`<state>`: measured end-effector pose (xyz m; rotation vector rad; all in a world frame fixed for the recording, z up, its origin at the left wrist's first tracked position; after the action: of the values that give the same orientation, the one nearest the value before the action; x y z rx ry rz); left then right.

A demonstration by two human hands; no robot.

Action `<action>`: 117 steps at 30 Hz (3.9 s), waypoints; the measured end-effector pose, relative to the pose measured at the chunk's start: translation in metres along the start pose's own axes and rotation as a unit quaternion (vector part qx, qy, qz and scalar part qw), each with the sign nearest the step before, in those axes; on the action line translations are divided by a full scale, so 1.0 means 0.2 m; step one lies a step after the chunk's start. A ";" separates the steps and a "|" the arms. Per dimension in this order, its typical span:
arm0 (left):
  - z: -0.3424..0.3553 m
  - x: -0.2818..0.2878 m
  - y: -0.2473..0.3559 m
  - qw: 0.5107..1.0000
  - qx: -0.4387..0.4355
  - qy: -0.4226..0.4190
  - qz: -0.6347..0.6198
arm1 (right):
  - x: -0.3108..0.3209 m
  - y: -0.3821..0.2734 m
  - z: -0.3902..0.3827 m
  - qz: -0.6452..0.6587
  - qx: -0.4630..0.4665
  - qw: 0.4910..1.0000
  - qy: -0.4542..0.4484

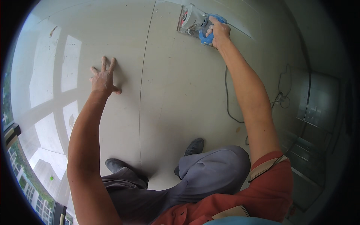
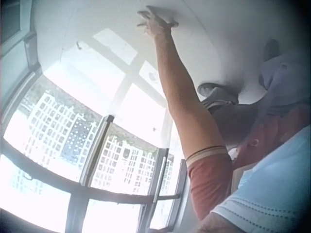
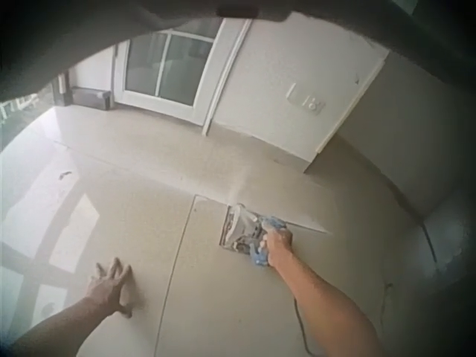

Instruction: Cutting or adjusting floor tiles using a handheld circular saw.

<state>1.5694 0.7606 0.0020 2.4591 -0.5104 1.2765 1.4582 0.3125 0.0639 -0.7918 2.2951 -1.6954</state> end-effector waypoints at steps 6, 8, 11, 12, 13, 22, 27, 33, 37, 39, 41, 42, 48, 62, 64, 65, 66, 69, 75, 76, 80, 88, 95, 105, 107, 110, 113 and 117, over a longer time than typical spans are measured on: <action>0.01 -0.01 -0.01 1.000 0.004 -0.004 0.012 | 0.01 0.04 -0.07 0.019 -0.014 1.000 0.000; 0.01 -0.01 -0.01 1.000 0.002 -0.005 0.008 | 0.01 0.05 -0.09 0.021 -0.016 1.000 0.002; 0.00 -0.01 -0.01 1.000 0.003 -0.003 0.007 | 0.02 0.07 -0.13 0.021 -0.027 0.999 0.006; 0.00 -0.01 -0.01 1.000 0.003 -0.004 0.007 | 0.02 0.08 -0.15 0.018 -0.036 0.999 0.009; 0.01 -0.02 -0.01 1.000 0.002 -0.003 0.009 | 0.02 0.09 -0.16 0.018 -0.035 0.999 0.009; 0.01 0.00 -0.01 1.000 -0.005 0.018 -0.002 | 0.03 0.09 -0.26 0.049 -0.025 0.998 0.025; -0.02 0.04 0.02 1.000 -0.008 0.017 -0.001 | 0.04 0.09 -0.28 0.052 -0.026 0.998 0.040; -0.15 0.14 0.76 0.934 -0.284 0.175 -0.130 | 0.03 0.08 -0.26 0.003 -0.015 1.000 0.026; -0.25 0.27 1.36 0.825 -0.344 0.220 -0.392 | 0.11 0.11 -0.24 0.014 -0.017 0.999 0.044; -0.17 0.27 1.43 0.817 -0.309 0.251 -0.417 | 0.04 0.14 -0.25 0.064 -0.004 0.996 0.056; -0.13 0.28 1.46 0.801 -0.290 0.270 -0.449 | 0.06 0.14 -0.27 0.035 0.008 0.997 0.061; -0.09 0.24 1.50 0.817 -0.289 0.221 -0.447 | 0.06 0.13 -0.28 0.013 0.020 0.997 0.067; -0.02 0.17 1.61 0.820 -0.292 0.135 -0.474 | 0.12 0.11 -0.29 -0.008 0.061 0.995 0.082; -0.08 0.10 1.57 0.735 -0.307 0.183 -0.576 | 0.12 0.16 -0.35 0.020 0.032 0.998 0.049; -0.09 0.09 1.56 0.731 -0.306 0.185 -0.581 | 0.11 0.15 -0.38 0.014 0.034 0.998 0.044; -0.10 0.08 1.56 0.731 -0.304 0.186 -0.582 | 0.10 0.16 -0.40 0.022 0.028 0.998 0.042; -0.10 0.07 1.55 0.730 -0.300 0.190 -0.584 | 0.09 0.16 -0.42 0.031 0.022 0.999 0.039; -0.12 0.07 1.54 0.726 -0.293 0.197 -0.590 | 0.08 0.15 -0.44 0.027 0.006 0.999 0.031; -0.14 0.08 1.56 0.724 -0.295 0.183 -0.596 | 0.14 0.18 -0.40 0.037 0.011 0.999 0.030; -0.14 0.07 1.55 0.721 -0.294 0.186 -0.599 | 0.12 0.18 -0.42 0.038 0.010 0.999 0.029; -0.13 0.04 1.55 0.718 -0.284 0.180 -0.609 | 0.12 0.17 -0.44 0.013 0.023 0.999 0.037; -0.10 0.04 1.57 0.712 -0.272 0.199 -0.616 | 0.13 0.18 -0.38 -0.006 0.020 0.999 0.029; -0.14 0.04 1.55 0.705 -0.265 0.195 -0.628 | 0.12 0.17 -0.43 -0.019 0.021 0.999 0.030; -0.15 0.05 1.56 0.701 -0.257 0.209 -0.632 | 0.11 0.17 -0.42 -0.025 0.002 1.000 0.006; -0.15 0.06 1.55 0.694 -0.256 0.221 -0.635 | 0.11 0.17 -0.42 -0.026 0.004 1.000 0.009; -0.14 0.05 1.56 0.702 -0.258 0.192 -0.635 | 0.10 0.16 -0.42 -0.024 0.005 1.000 0.011; -0.14 0.05 1.56 0.703 -0.249 0.189 -0.639 | 0.10 0.16 -0.42 -0.028 0.008 1.000 0.008; -0.14 0.04 1.55 0.699 -0.246 0.186 -0.646 | 0.09 0.15 -0.43 -0.035 0.017 0.999 0.002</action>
<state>1.4131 0.4970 0.0607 1.3519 0.7992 0.7377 1.3957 0.3813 0.0679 -0.8730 2.2604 -1.7612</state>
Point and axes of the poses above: each hand's wrist, its own z-axis towards the middle knuckle, its own x-axis out of the back of the hand, y = z × x, the point moved 10 cm from there along z, towards the middle knuckle, and after that the axes turned 5 degrees about -z, right-handed, at the moved point
